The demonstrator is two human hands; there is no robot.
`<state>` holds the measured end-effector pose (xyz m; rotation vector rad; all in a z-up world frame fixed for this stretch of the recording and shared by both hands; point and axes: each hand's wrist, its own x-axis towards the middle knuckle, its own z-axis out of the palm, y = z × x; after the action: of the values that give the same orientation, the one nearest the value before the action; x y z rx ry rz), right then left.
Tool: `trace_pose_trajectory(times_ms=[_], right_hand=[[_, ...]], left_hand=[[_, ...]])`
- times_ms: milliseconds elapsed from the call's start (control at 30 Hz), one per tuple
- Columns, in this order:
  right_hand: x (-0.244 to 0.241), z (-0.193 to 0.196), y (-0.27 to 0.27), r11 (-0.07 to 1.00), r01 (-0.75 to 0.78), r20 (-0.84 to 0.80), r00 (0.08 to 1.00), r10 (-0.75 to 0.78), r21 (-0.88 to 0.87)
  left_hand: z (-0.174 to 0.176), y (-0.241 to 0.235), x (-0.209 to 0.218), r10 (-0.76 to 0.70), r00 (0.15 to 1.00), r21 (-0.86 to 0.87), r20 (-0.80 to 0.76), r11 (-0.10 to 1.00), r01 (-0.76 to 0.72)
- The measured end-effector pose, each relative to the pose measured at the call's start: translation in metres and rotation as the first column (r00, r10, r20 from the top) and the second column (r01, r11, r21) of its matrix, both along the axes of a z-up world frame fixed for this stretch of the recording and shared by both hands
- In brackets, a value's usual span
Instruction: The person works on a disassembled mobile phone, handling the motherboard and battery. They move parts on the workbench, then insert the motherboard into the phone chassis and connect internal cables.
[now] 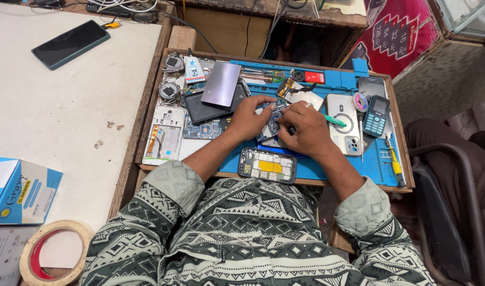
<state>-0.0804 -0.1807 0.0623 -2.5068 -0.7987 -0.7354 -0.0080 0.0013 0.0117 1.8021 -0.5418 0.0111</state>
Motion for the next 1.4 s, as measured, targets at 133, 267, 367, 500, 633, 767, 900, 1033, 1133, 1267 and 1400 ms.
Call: trace_pose_trajectory(times_ms=[133,267,367,500,633,767,900,1033,1133,1267,1400], right_hand=[[0.001,0.0,-0.001,1.0,-0.002,0.021,1.0,0.002,0.005],[0.001,-0.002,0.0,1.0,0.003,0.031,1.0,-0.003,-0.002],[0.001,-0.002,-0.001,1.0,0.009,0.007,1.0,-0.008,-0.011],[0.001,-0.001,-0.001,1.0,0.0,0.024,1.0,0.0,0.01],[0.0,0.001,0.001,1.0,-0.001,0.041,0.999,0.001,-0.006],[-0.002,0.002,0.001,1.0,-0.011,0.0,1.0,0.011,-0.01],[0.001,0.0,-0.003,1.0,-0.027,-0.014,1.0,0.026,-0.007],[0.003,-0.006,-0.008,1.0,-0.029,-0.008,1.0,0.029,-0.012],[0.006,-0.009,-0.011,0.999,-0.047,0.004,0.999,0.047,0.018],[0.008,-0.009,-0.016,0.994,-0.069,-0.012,0.997,0.07,0.085],[0.009,-0.01,-0.016,0.995,-0.075,0.007,0.997,0.075,0.072]], left_hand=[[-0.001,-0.001,0.001,-0.011,0.999,-0.055,0.052,0.998,0.014],[-0.002,-0.001,0.001,0.001,1.0,-0.024,0.031,1.0,0.0],[-0.002,-0.001,0.001,0.01,1.0,-0.005,0.019,1.0,-0.01],[0.0,-0.001,0.0,0.003,1.0,-0.032,0.028,0.999,-0.002],[0.0,-0.001,0.0,0.004,1.0,-0.025,0.003,1.0,-0.004],[-0.005,-0.002,0.0,0.017,1.0,-0.025,0.01,1.0,-0.016],[-0.012,-0.003,0.005,-0.002,0.996,-0.102,0.087,0.995,0.011],[-0.017,-0.003,0.008,-0.006,0.996,-0.081,0.089,0.997,0.013],[-0.018,-0.003,0.008,-0.025,0.996,-0.106,0.088,0.994,0.034],[-0.016,-0.004,0.007,-0.043,0.994,-0.134,0.098,0.989,0.056],[-0.012,-0.003,0.006,-0.043,0.992,-0.13,0.116,0.99,0.058]])
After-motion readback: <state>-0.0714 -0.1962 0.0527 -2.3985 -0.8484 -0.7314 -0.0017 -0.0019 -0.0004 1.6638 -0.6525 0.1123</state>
